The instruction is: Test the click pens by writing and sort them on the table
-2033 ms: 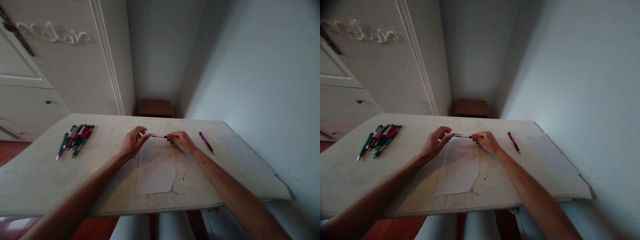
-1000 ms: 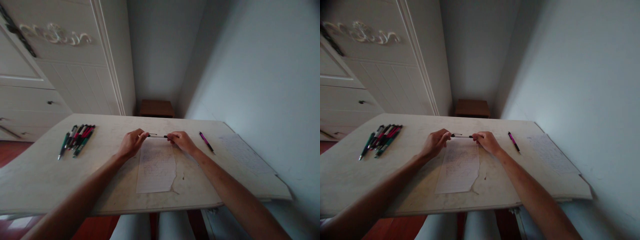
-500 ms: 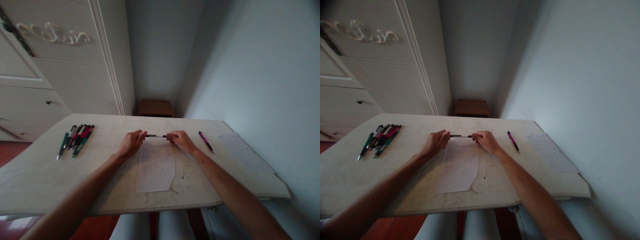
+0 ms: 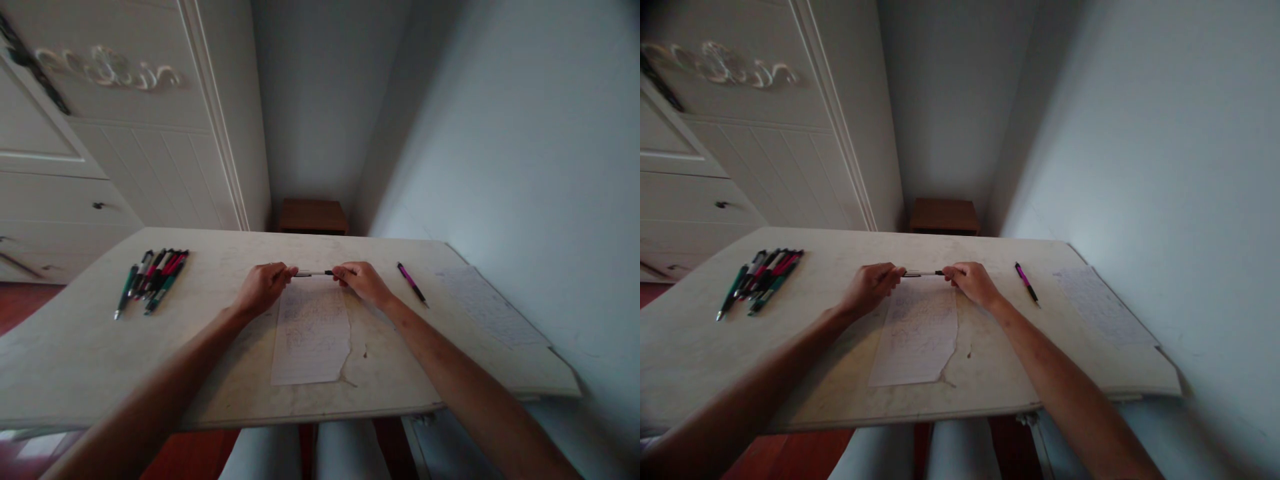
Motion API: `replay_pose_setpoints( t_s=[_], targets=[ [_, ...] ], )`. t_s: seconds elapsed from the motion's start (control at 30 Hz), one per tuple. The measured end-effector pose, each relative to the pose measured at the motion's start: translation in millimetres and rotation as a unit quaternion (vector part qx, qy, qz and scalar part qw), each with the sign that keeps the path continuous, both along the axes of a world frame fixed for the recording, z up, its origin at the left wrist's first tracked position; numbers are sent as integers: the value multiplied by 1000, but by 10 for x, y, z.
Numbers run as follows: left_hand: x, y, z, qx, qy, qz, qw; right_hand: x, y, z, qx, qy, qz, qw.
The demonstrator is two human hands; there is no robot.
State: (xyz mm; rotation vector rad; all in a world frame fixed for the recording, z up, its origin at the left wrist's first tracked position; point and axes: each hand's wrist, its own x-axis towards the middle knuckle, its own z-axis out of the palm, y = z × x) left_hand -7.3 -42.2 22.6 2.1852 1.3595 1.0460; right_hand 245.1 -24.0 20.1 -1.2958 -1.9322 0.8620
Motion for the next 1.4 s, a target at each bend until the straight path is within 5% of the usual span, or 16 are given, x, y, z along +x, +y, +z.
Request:
replay_pose_setpoints(
  t_s=[0.67, 1.4],
  targets=[
    [-23, 65, -70, -14, -26, -38, 999, 60, 21, 41, 21, -13, 4, 1000],
    [-214, 210, -70, 49, 10, -17, 999, 515, 219, 81, 174, -129, 27, 976]
  ],
)
